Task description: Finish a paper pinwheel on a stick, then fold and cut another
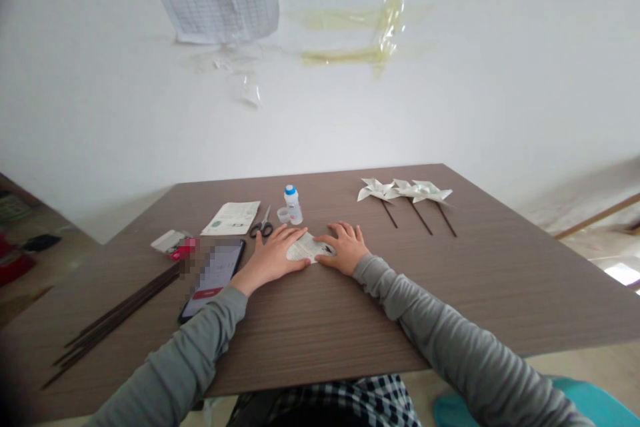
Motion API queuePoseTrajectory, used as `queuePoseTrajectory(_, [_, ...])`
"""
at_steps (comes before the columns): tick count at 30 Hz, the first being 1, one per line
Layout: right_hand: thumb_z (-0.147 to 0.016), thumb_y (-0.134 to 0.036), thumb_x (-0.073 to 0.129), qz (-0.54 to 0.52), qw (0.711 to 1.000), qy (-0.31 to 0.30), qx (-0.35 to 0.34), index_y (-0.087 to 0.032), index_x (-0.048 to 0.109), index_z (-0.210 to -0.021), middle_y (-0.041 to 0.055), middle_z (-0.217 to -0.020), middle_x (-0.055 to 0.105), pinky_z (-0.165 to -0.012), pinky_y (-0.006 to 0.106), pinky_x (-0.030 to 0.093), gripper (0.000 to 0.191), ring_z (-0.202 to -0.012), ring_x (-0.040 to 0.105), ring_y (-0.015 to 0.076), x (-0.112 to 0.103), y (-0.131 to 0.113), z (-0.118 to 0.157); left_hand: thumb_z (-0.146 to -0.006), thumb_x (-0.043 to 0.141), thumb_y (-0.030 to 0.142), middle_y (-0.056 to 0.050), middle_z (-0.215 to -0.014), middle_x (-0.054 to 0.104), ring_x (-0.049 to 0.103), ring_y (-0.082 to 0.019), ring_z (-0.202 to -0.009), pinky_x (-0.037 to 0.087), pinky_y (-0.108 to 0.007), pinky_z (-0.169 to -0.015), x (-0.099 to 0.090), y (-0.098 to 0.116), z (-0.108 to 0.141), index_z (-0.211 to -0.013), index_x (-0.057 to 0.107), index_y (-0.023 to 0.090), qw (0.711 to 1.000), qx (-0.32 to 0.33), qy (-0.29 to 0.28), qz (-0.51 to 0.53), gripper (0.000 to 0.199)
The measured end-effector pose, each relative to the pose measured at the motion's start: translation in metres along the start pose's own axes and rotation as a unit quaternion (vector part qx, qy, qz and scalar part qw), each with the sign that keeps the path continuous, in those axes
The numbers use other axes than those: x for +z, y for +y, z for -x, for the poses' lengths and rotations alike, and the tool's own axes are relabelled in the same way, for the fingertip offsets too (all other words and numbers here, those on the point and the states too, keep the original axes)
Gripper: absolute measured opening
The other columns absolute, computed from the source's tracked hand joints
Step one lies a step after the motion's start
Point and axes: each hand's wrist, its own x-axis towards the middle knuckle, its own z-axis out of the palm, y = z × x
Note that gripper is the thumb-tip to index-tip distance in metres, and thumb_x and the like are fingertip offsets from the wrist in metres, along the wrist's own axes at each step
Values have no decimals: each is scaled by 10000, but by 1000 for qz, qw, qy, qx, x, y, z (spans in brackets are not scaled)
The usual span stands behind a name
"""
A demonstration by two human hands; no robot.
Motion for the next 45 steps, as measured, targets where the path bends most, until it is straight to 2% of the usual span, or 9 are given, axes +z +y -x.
queuePoseTrajectory(6, [-1222,-624,833,-1,1000,1,1,-511,732,-1887,109,-2100,496,-1604,844,217,682,-1987,321,504,0,-1,0,-1128,920,561,-122,-2081,563,342,-586,-2002,188,-1048,-1539,-11,-3,10,-1977,619,459,1000,0,-6,-10,907])
queuePoseTrajectory(12, [-1227,-627,824,1,1000,2,-7,-525,720,-1893,101,-2097,504,-1597,860,223,682,-1978,338,506,3,2,-1,-1124,911,535,-113,-2075,577,343,-565,-2005,143,-985,-1580,-12,-12,19,-1978,619,464,999,-19,-3,-27,905])
queuePoseTrajectory(16, [-1232,-640,811,1,1000,0,-6,-528,712,-1898,95,-2103,494,-1600,858,213,682,-1986,329,494,2,2,-1,-1122,896,554,-111,-2071,586,340,-555,-2004,167,-958,-1587,-9,-23,23,-1971,626,468,999,-23,12,-29,895])
queuePoseTrajectory(22, [-1229,-607,822,0,1000,1,-7,-509,725,-1893,108,-2102,501,-1603,858,215,678,-1988,339,501,0,1,0,-1148,851,517,-121,-2092,549,337,-569,-2006,140,-1000,-1567,-12,-29,35,-1977,620,461,999,-38,10,-30,863])
queuePoseTrajectory(31, [-1227,-641,819,-1,1000,3,-10,-516,746,-1870,96,-2102,499,-1595,859,219,659,-1976,346,492,4,4,-2,-1187,760,474,-111,-2083,565,331,-551,-2015,193,-1061,-1514,-17,-35,50,-1971,620,485,997,-49,9,-54,796])
queuePoseTrajectory(37, [-1223,-618,834,-1,1000,4,-9,-498,758,-1863,106,-2099,502,-1594,865,220,656,-1976,345,502,3,3,-2,-1227,769,470,-73,-2108,532,319,-499,-2030,165,-996,-1565,-20,-38,57,-1955,635,514,995,-78,1,-55,742])
queuePoseTrajectory(45, [-1229,-624,814,3,1000,3,-11,-499,755,-1865,106,-2093,512,-1597,856,224,650,-1968,368,501,1,3,0,-1208,768,540,-122,-2154,427,238,-568,-2040,211,-1050,-1516,-22,-51,56,-2011,567,474,994,-93,-27,-53,830])
